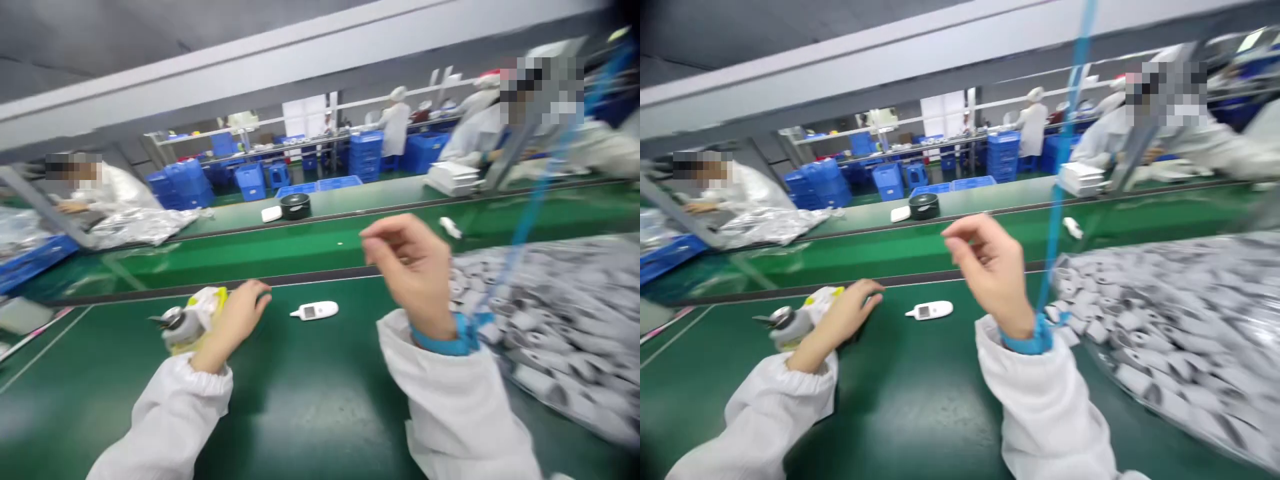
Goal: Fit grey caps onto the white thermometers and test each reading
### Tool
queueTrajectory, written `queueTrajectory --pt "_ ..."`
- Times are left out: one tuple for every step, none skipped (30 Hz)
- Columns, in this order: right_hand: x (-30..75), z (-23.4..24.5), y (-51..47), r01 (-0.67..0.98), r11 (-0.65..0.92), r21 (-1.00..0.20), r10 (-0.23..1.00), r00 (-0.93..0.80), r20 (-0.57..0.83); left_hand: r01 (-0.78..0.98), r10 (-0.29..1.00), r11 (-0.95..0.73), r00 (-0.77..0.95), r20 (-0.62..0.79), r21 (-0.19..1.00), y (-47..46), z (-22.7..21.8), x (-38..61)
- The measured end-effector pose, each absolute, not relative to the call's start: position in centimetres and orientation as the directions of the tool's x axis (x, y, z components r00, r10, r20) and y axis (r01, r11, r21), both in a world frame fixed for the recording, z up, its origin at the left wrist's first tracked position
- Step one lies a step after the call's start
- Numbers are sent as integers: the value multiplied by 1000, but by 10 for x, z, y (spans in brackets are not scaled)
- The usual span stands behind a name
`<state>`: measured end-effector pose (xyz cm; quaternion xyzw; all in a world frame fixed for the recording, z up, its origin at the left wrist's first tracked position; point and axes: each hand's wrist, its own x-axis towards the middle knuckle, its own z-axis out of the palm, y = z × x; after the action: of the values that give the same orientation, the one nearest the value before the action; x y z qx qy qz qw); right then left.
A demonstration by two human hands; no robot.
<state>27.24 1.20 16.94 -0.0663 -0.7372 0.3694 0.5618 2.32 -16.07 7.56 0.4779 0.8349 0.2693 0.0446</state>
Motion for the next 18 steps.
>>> queueTrajectory --pt "273 167 11 -245 744 -622 482 -449 753 790 861 343 -481 166 508 -150 62 35" --pt "275 163 11 -110 780 -617 450 -587 673 795 883 304 -442 159 525 -141 48 46" --pt "278 157 12 65 814 -577 443 -712 545 793 894 277 -420 157 542 -133 34 54" --pt "282 150 14 239 831 -503 470 -785 404 787 898 261 -410 159 559 -127 23 59" --pt "288 141 18 376 821 -429 522 -800 298 777 898 250 -409 162 577 -122 13 61" --pt "296 130 24 485 793 -370 585 -777 234 764 896 241 -412 166 598 -119 5 60" --pt "306 119 31 578 749 -324 651 -733 196 748 892 234 -420 170 621 -116 -1 58" --pt "317 108 39 663 693 -285 717 -676 169 728 887 226 -429 172 648 -114 -6 56" --pt "328 97 47 745 622 -241 782 -607 142 703 883 218 -438 171 677 -112 -8 53" --pt "340 87 55 811 551 -197 835 -539 113 674 879 208 -447 167 709 -112 -9 52" --pt "350 78 63 860 486 -157 874 -479 83 639 876 196 -455 160 743 -111 -8 52" --pt "359 71 69 895 430 -123 903 -426 56 600 875 183 -461 150 778 -111 -7 53" --pt "366 64 74 915 392 -98 920 -391 31 557 874 167 -465 138 814 -111 -5 56" --pt "370 59 78 928 365 -81 931 -365 8 507 875 151 -468 124 849 -110 -2 59" --pt "373 55 80 934 348 -74 937 -350 -9 449 875 133 -471 107 884 -110 2 64" --pt "373 51 80 937 341 -76 939 -343 -22 381 876 115 -474 87 917 -109 6 69" --pt "372 48 80 938 336 -85 940 -340 -30 303 876 96 -477 64 948 -108 10 74" --pt "370 46 79 937 334 -101 940 -339 -32 215 876 75 -481 39 974 -106 16 80"
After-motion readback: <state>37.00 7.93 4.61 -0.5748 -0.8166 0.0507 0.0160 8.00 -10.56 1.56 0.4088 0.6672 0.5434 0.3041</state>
